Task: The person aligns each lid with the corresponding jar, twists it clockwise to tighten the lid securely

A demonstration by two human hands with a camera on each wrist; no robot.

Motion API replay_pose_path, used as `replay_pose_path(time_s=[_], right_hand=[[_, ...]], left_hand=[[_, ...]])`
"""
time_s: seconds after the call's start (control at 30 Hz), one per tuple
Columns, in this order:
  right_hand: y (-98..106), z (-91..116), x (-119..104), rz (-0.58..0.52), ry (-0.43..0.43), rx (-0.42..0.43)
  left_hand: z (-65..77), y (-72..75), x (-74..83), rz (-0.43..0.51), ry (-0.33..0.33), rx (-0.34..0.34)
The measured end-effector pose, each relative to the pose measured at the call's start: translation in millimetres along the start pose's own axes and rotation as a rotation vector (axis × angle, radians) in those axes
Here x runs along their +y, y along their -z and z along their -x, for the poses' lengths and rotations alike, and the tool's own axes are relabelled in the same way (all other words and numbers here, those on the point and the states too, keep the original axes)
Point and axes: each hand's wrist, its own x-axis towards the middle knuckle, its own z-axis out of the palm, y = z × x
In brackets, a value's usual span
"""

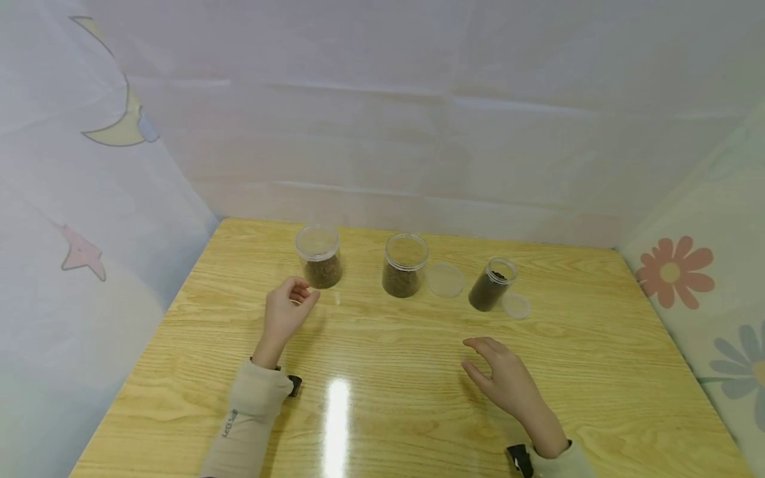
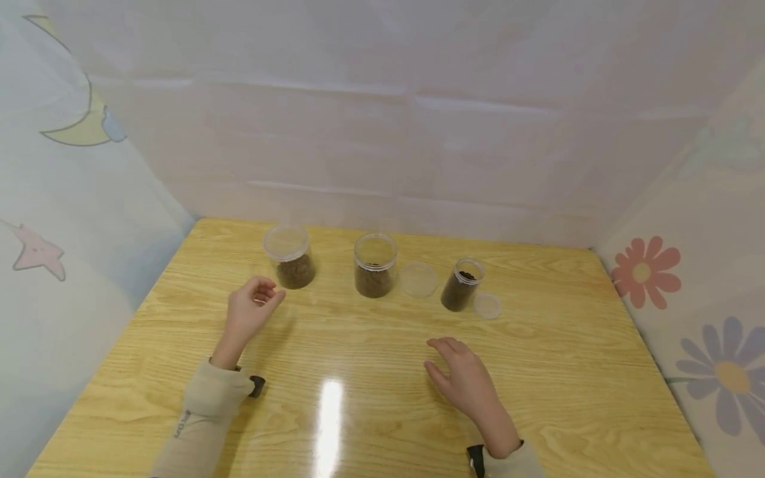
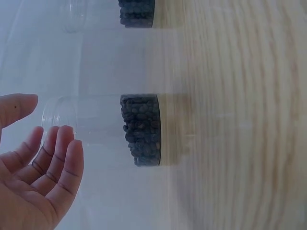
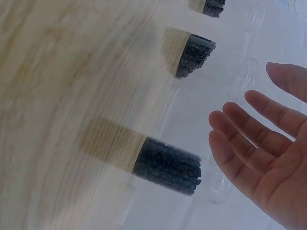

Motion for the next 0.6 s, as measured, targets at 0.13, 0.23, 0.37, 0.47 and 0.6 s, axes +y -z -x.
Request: replay_pose_path(time_s=[0.13, 0.23, 0.37, 0.47, 0.6], right_hand=[[0.2, 0.1, 0.1, -0.003, 0.003, 0.004], [-0.4, -0.2, 1.1, -0.003, -0.002, -0.001], [-1.0, 0.0, 2.0, -0.003, 0.001, -0.002], [-0.9, 0.5, 1.8, -0.004, 0.002, -0.001], [0.3, 0.4, 0.7, -0.003, -0.001, -0.002]], left_hand=[[0.7, -4.5, 1.5, 0.015, -0.01, -0.008], [0.5, -8.5, 2.9, 0.024, -0.026, -0.029], [-0.2, -13.7, 4.4, 0.019, -0.021, -0.078], [-1.0, -16.8, 5.4, 0.022, 0.003, -0.116], [-2.2, -19.6, 7.2, 0.03, 0.023, -0.156]])
